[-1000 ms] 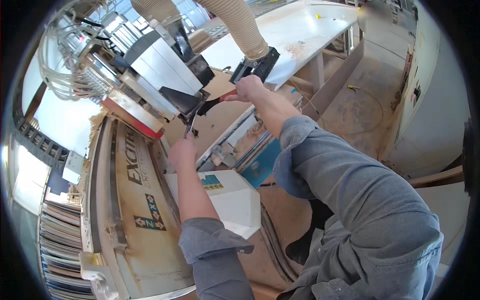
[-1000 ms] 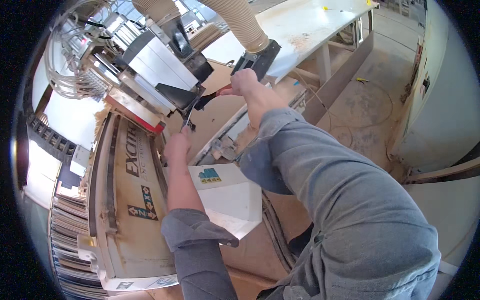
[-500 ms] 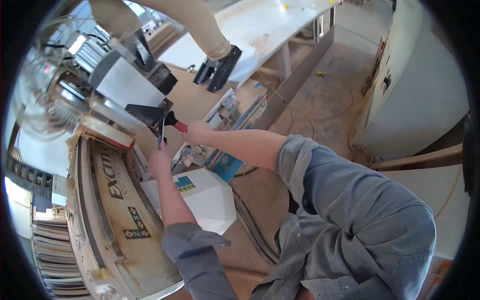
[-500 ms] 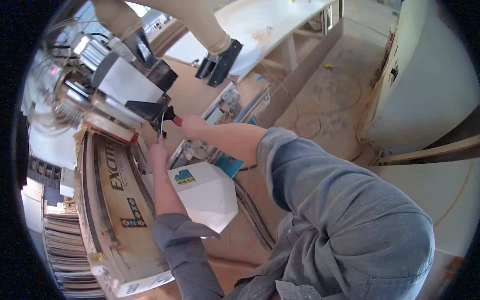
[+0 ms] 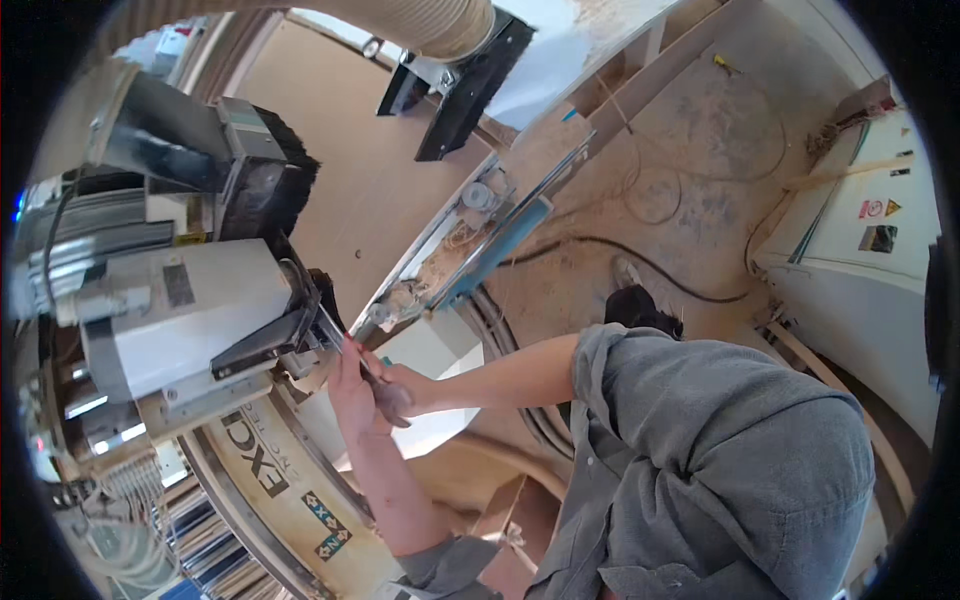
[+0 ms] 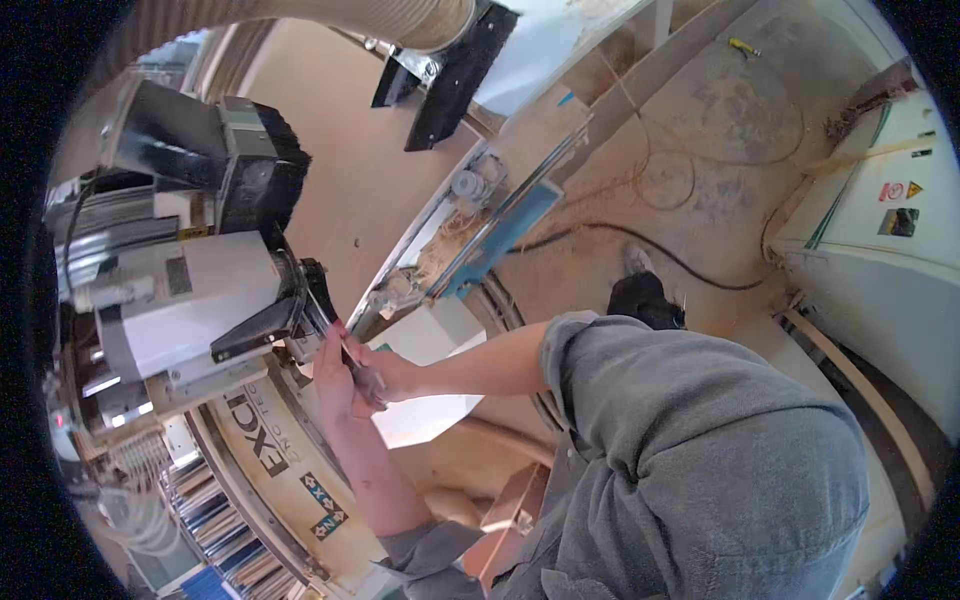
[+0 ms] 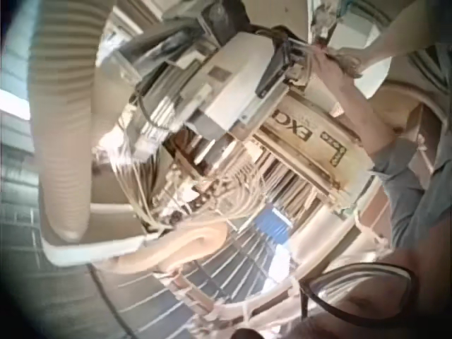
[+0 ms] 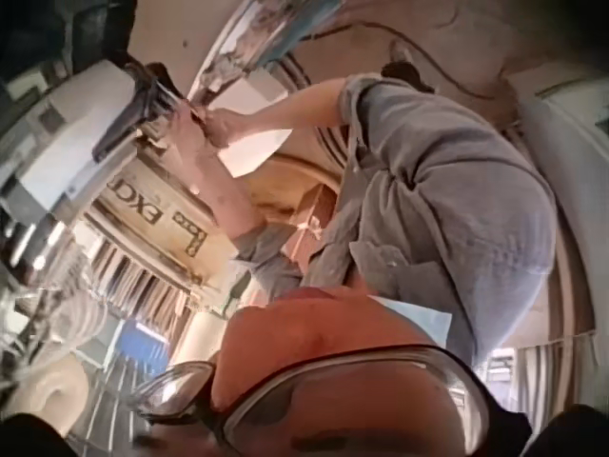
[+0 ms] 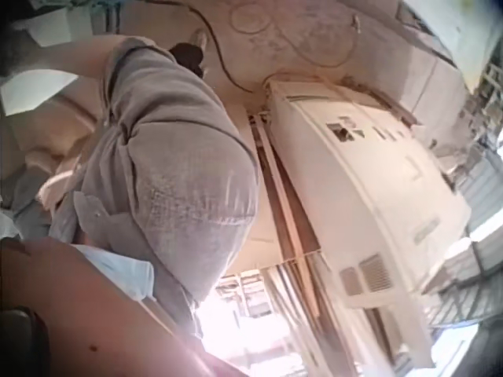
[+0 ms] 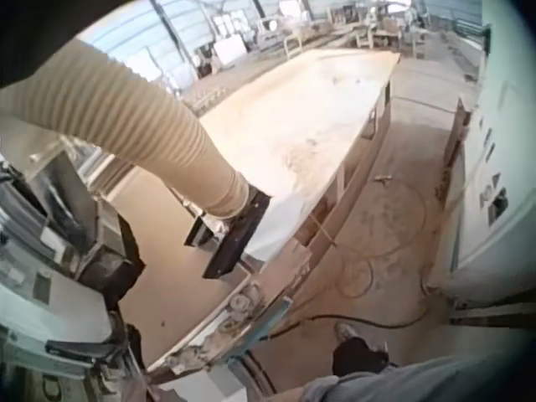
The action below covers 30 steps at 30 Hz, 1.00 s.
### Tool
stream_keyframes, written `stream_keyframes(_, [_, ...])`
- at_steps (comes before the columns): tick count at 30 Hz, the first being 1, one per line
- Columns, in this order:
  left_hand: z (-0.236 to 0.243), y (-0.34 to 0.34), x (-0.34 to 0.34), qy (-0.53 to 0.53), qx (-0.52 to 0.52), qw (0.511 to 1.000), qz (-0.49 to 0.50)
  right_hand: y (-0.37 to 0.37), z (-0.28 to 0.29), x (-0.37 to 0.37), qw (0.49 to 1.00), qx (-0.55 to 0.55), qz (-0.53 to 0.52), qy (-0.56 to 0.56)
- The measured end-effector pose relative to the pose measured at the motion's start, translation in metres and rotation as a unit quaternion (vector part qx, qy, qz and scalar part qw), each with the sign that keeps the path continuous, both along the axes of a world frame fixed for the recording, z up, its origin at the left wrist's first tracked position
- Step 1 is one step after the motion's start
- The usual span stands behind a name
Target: Adjusting components and spindle on a CNC woodworking machine and interacting with the computer console.
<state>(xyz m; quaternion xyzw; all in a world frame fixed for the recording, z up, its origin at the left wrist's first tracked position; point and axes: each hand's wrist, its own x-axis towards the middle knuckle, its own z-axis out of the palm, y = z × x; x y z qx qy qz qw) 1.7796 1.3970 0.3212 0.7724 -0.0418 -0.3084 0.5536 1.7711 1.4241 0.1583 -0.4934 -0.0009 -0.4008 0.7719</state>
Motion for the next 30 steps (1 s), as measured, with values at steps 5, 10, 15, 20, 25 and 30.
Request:
stream_keyframes(5, [-0.017,-0.073,-0.030,0.064,-0.125,0.969,0.205,-0.009,0.004,0.003,0.980,0.140,0.138,0.043])
stream_keyframes(10, [-0.016,-0.046,-0.013,0.107,-0.135,0.968,0.185,-0.076,0.030,-0.010,0.879,0.286,0.320,0.209])
stream_keyframes(15, [0.016,0.008,0.011,0.078,0.002,0.996,0.036,-0.207,-0.001,-0.060,0.864,-0.151,0.260,0.403])
stream_keyframes(20, [0.030,0.031,0.043,-0.042,0.264,0.963,-0.035,-0.309,0.042,-0.058,0.856,-0.244,0.259,0.376])
stream_keyframes(25, [0.031,0.045,0.067,-0.022,0.271,0.959,-0.075,-0.327,0.051,-0.025,0.848,-0.144,0.377,0.344])
stream_keyframes(30, [0.031,0.036,0.059,0.001,0.250,0.966,-0.066,-0.290,0.054,-0.022,0.858,-0.133,0.382,0.316])
